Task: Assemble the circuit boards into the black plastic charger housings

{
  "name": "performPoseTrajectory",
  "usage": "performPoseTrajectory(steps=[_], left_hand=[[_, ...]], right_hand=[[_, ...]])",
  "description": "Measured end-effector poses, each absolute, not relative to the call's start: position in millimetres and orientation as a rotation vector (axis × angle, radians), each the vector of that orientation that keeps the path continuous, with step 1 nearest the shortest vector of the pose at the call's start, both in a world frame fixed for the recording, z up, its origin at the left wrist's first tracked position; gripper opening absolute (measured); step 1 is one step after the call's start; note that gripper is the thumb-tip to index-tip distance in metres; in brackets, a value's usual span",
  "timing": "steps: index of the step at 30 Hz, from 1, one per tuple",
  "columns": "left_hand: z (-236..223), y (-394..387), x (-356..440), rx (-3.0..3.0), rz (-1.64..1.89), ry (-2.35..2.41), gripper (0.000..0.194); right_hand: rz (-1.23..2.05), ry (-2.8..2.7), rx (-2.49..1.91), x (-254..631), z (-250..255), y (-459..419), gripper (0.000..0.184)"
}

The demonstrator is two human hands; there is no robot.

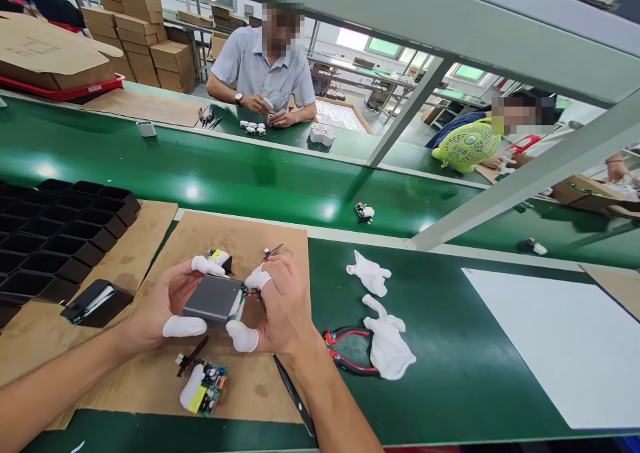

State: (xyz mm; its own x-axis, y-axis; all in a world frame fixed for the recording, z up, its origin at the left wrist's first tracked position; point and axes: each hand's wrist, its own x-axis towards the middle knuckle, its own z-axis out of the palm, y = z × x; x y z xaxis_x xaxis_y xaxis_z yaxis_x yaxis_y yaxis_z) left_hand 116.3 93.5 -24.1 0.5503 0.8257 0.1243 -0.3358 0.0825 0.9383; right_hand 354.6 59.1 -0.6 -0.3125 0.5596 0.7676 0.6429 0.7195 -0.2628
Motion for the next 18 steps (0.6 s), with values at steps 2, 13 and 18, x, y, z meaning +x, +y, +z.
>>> performPoseTrajectory(steps=[2,13,18], left_hand=[[-22.4,93.9,115.3,1.177,0.936,0.517,0.073],[-11.6,99.5,107.4,1.227,0.966,0.546,0.070],[-14.0,100.3,107.3,1.206,0.940,0.508,0.075]], right_hand=[[-0.124,-2.010,-0.921,355.1,0.5,59.4,0.027],[-0.125,-2.160,-0.936,359.3,-1.4,59.9,0.034],[-0.116,-2.119,-0.898,358.3,-5.8,61.8,0.036]])
